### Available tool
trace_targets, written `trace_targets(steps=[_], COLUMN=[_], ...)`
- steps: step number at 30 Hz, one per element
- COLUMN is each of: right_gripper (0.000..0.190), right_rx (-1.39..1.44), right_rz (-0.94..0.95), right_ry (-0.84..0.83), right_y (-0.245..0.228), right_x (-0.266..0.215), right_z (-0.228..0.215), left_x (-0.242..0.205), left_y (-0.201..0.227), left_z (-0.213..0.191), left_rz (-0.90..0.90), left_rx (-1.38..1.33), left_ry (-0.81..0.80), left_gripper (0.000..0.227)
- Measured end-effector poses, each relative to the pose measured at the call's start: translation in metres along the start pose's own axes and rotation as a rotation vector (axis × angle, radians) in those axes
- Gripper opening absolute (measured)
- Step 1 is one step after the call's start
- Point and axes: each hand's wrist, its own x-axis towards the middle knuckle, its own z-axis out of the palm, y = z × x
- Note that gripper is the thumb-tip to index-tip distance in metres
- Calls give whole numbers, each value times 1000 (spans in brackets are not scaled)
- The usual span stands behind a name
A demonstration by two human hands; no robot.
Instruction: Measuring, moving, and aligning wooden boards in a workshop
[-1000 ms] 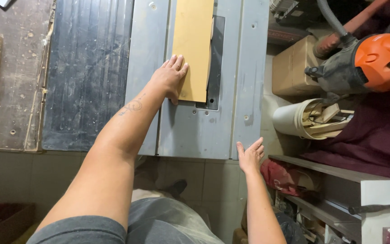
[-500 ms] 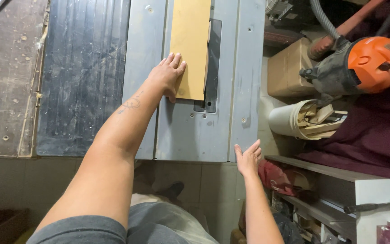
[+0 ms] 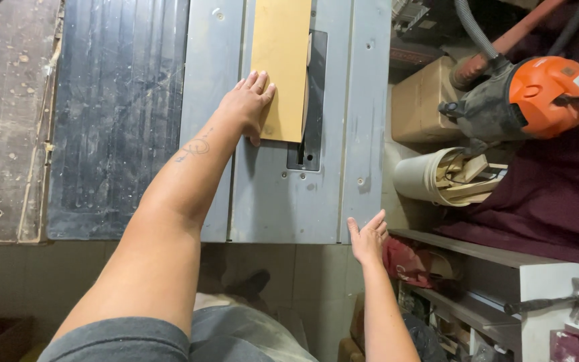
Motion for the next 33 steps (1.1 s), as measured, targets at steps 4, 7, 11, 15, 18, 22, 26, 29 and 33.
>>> trace_targets(steps=[4, 7, 11, 15, 18, 22, 26, 29, 33], right_gripper=[114, 115, 115, 117, 116, 116, 115, 115, 117], right_rx=[-19, -9, 16, 22, 20, 62, 58, 56, 59], right_rz=[2, -1, 31, 55, 62, 54, 60, 69, 59], right_ry=[4, 2, -33, -54, -61, -51, -64, -65, -57], right_y=[3, 0, -2, -7, 0, -5, -2, -3, 3], right_x=[1, -2, -3, -4, 1, 1, 1, 5, 6], right_z=[1, -2, -8, -11, -4, -7, -5, -3, 1], left_x=[7, 5, -4, -26, -38, -49, -46, -37, -35], left_y=[-4, -8, -6, -2, 5, 12, 10, 5, 7], left_z=[-6, -2, -2, 1, 9, 9, 10, 7, 5], left_rz=[1, 5, 51, 93, 99, 80, 71, 73, 45], left_rx=[-6, -31, -36, -34, -24, -32, -28, -29, -39], left_ry=[4, 7, 36, 49, 40, 40, 30, 34, 38], left_gripper=[159, 160, 150, 149, 150, 145, 148, 149, 147])
